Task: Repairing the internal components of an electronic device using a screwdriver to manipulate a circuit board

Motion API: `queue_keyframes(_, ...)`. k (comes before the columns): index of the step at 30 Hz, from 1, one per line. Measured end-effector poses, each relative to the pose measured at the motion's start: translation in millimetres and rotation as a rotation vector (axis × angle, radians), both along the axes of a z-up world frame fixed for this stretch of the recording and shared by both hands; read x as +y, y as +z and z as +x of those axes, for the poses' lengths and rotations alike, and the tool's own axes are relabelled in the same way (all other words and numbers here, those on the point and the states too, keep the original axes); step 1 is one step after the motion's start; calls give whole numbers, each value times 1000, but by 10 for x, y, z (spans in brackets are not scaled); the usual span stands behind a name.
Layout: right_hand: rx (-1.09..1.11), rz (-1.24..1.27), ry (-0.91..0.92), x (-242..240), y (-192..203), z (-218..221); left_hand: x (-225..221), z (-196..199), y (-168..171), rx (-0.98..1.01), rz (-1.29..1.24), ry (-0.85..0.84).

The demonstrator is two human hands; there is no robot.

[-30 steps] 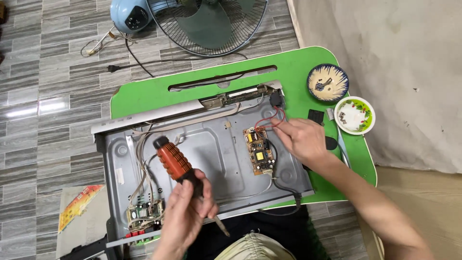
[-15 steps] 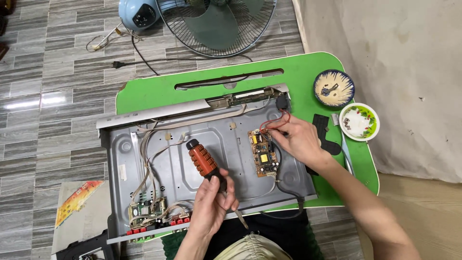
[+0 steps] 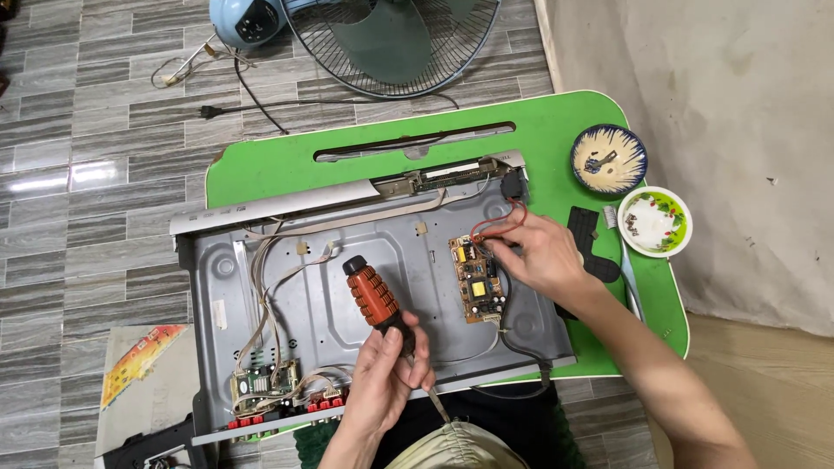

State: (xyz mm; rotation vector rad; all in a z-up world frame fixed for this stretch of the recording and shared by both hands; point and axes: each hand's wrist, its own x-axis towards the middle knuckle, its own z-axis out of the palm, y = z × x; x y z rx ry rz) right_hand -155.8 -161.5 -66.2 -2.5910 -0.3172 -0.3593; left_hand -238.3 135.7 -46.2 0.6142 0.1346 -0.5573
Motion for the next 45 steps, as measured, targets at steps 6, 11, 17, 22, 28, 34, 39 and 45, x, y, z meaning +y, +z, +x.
queue_keyframes(6,27,0,-33,12,-58,25,12,-1,2,5,-14,-19)
queue_keyframes(11,-25,-28,-9,24,-57,-5,16,0,17,-3,-24,-32)
queue_keyframes(17,67,4,-18,26,9,9,25,1,22,17,-66,-57)
queue_keyframes(22,21,-53,-17,35,-32,10,12,22,74,-12,-18,-97)
queue_keyframes(28,-39,-16,-2,32,-22,-21,11,25,66,-18,-9,-106)
queue_keyframes(34,21,-44,-16,21,93,29,20,23,40,9,-22,-116)
queue_keyframes(39,-47,-15,29,55,14,31,19,23,45,0,-23,-114)
queue_keyframes(45,-116,-26,65,34,-16,10,18,23,41,-5,-25,-121)
